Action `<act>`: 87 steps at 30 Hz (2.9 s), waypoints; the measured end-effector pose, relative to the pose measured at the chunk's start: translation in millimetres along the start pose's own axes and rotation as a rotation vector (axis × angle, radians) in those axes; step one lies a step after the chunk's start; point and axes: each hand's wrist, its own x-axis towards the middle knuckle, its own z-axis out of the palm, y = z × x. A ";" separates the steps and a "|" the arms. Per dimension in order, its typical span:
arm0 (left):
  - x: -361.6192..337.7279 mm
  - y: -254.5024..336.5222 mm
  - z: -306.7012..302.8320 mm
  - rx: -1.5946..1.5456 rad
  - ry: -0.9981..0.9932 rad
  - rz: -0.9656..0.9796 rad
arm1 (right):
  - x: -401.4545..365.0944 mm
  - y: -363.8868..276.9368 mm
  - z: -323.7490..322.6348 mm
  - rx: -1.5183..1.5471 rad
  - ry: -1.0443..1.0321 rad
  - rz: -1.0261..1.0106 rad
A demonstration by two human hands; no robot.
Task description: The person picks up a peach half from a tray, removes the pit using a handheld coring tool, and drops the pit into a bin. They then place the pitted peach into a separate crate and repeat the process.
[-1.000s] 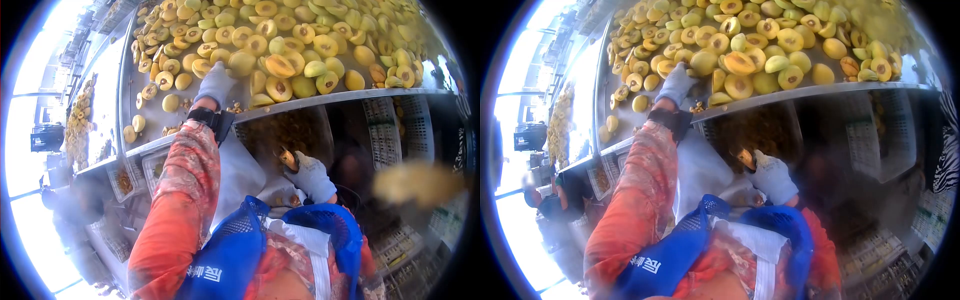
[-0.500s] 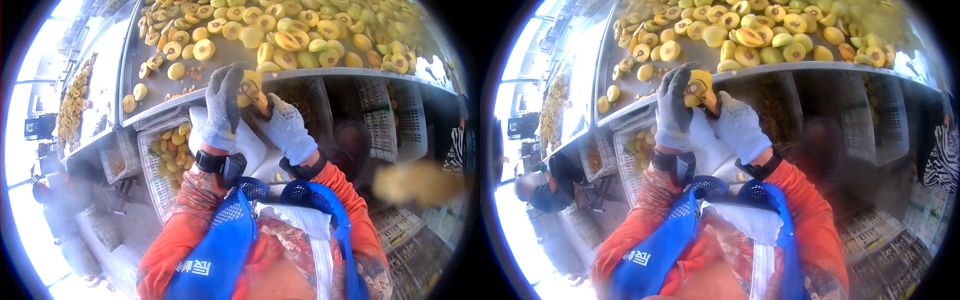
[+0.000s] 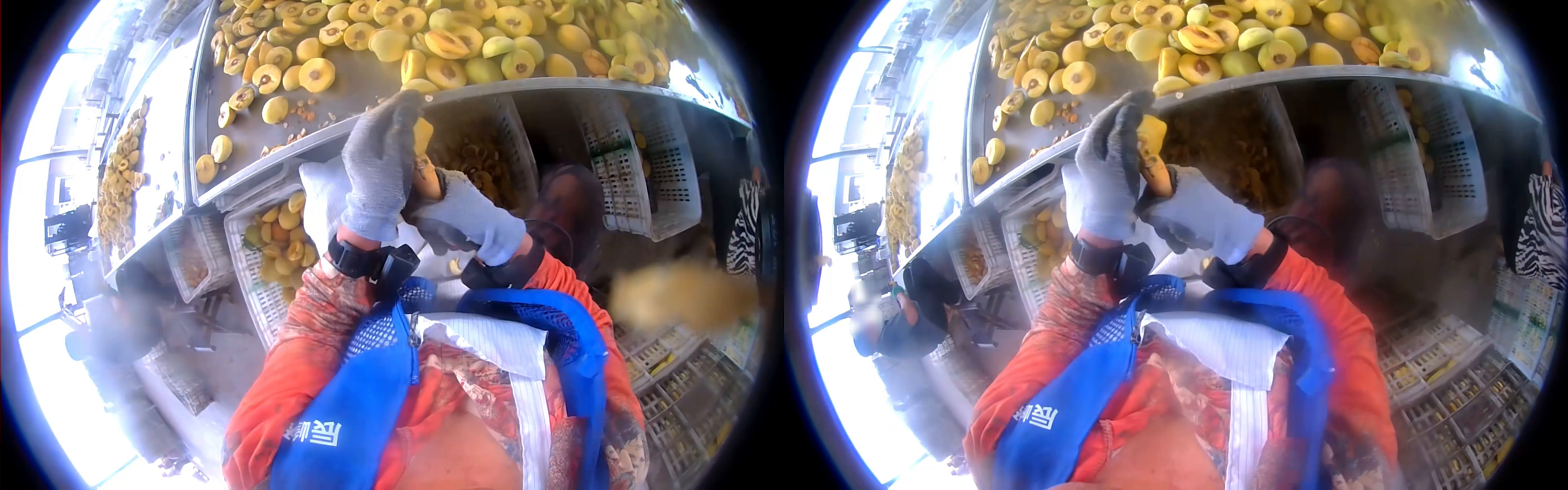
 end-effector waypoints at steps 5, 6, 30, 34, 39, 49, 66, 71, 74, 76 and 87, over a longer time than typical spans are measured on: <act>9.4 -11.9 -5.8 -0.010 -0.568 -0.256 | -14.0 19.5 -17.7 0.163 -0.180 0.065; 11.5 -13.0 -5.9 0.025 -0.640 -0.249 | -15.5 23.7 -18.5 0.172 -0.183 0.093; 160.6 -114.9 -148.0 0.436 -0.006 -0.590 | 40.7 63.0 -76.2 -0.939 0.319 0.124; 210.3 -163.5 -87.0 0.749 -0.267 -0.396 | 40.6 61.8 -76.3 -0.960 0.355 0.147; 185.8 -178.1 -68.0 0.137 -0.175 -0.403 | 42.4 51.9 -67.0 -0.944 0.394 -0.067; 48.5 -101.2 -50.3 -0.386 -0.132 0.049 | 60.2 -9.5 -1.1 -1.054 0.548 -0.508; -62.4 31.8 -40.0 -0.278 -0.007 0.276 | -7.6 59.6 47.8 -0.461 0.440 -0.570; -86.3 54.5 -46.9 -0.265 -0.028 0.210 | -48.8 35.4 75.5 -0.156 0.311 -0.257; -89.1 45.1 -54.7 -0.086 -0.044 0.330 | -51.3 47.5 75.8 -0.308 0.260 -0.364; -84.5 31.3 -61.8 0.056 -0.064 0.489 | -23.7 68.1 53.6 -0.721 0.443 -0.871; -77.5 12.6 -64.3 -0.280 0.120 0.366 | -10.6 41.9 75.2 -0.736 0.506 -0.526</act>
